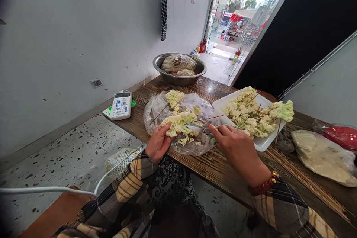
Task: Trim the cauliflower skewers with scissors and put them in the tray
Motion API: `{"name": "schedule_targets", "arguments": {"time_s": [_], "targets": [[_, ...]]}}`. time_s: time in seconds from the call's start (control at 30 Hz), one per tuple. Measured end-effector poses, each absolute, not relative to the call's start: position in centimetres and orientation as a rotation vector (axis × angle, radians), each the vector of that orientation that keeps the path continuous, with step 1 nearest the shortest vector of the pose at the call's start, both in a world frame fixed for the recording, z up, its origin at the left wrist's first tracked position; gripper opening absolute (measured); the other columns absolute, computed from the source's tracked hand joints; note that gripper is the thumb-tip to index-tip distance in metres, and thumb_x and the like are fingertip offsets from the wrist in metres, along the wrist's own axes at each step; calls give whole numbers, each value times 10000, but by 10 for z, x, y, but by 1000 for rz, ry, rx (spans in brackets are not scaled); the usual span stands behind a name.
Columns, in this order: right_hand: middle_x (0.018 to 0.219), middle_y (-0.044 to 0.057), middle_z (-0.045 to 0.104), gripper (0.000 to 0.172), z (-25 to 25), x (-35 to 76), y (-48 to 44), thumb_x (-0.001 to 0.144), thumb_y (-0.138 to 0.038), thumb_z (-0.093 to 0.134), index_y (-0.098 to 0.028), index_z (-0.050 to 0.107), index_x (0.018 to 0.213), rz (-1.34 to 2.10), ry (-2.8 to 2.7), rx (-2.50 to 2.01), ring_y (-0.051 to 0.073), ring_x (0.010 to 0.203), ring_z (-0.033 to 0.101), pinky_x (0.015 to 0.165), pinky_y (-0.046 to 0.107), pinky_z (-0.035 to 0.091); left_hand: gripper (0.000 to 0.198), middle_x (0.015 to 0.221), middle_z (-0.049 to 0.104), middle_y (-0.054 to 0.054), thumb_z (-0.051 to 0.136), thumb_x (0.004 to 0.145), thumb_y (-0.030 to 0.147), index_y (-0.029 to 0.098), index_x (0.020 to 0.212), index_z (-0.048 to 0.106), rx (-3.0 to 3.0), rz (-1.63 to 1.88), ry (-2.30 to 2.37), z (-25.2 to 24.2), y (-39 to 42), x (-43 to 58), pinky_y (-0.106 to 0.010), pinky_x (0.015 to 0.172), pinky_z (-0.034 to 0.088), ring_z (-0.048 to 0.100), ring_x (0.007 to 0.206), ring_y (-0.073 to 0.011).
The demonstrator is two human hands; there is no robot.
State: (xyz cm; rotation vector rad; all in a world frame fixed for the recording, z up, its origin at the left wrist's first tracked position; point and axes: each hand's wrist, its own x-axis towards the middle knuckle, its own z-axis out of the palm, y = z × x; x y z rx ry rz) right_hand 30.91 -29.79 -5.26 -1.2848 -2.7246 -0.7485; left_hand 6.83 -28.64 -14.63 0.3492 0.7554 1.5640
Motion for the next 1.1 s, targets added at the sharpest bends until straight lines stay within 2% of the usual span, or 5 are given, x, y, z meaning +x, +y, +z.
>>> {"name": "schedule_targets", "arguments": {"time_s": [0.17, 0.47, 0.77, 1.0, 1.1], "targets": [[1015, 27, 711, 409, -65, 309, -305, 880, -312, 562, -260, 578, 1285, -371, -2590, -1475, 191, 723, 670, 505, 282, 402, 327, 1040, 723, -47, 766, 714, 252, 176, 1003, 632, 368, 1609, 713, -148, -289, 69, -334, 871, 559, 680, 972, -194], [1123, 44, 724, 361, -92, 283, -322, 891, -364, 568, -254, 639, 1227, 39, -2387, -1614, 219, 852, 704, 615, 287, 513, 324, 1171, 675, -46, 727, 757, 255, 230, 1063, 625, 425, 1646, 723, -154, -293, 70, -339, 938, 520, 609, 1150, -225], [1088, 44, 730, 367, -97, 273, -320, 882, -377, 572, -252, 638, 1221, 57, -2296, -1613, 211, 869, 696, 660, 285, 506, 465, 1211, 655, -20, 770, 714, 221, 247, 1148, 606, 513, 1552, 675, -145, -302, 67, -331, 968, 498, 613, 1107, -176], [1041, 38, 709, 395, -91, 286, -321, 886, -319, 558, -263, 598, 1275, -109, -2413, -1564, 185, 809, 677, 572, 266, 440, 416, 1072, 688, -66, 728, 733, 495, 190, 1007, 657, 551, 1382, 748, -128, -299, 54, -341, 862, 545, 638, 1041, -231], [983, 34, 693, 425, -83, 291, -321, 867, -274, 589, -257, 583, 1291, -220, -2493, -1521, 190, 807, 660, 561, 274, 402, 499, 1092, 690, -84, 789, 671, 465, 197, 1069, 650, 629, 1318, 791, -119, -294, 54, -328, 823, 549, 648, 1025, -246]]}}
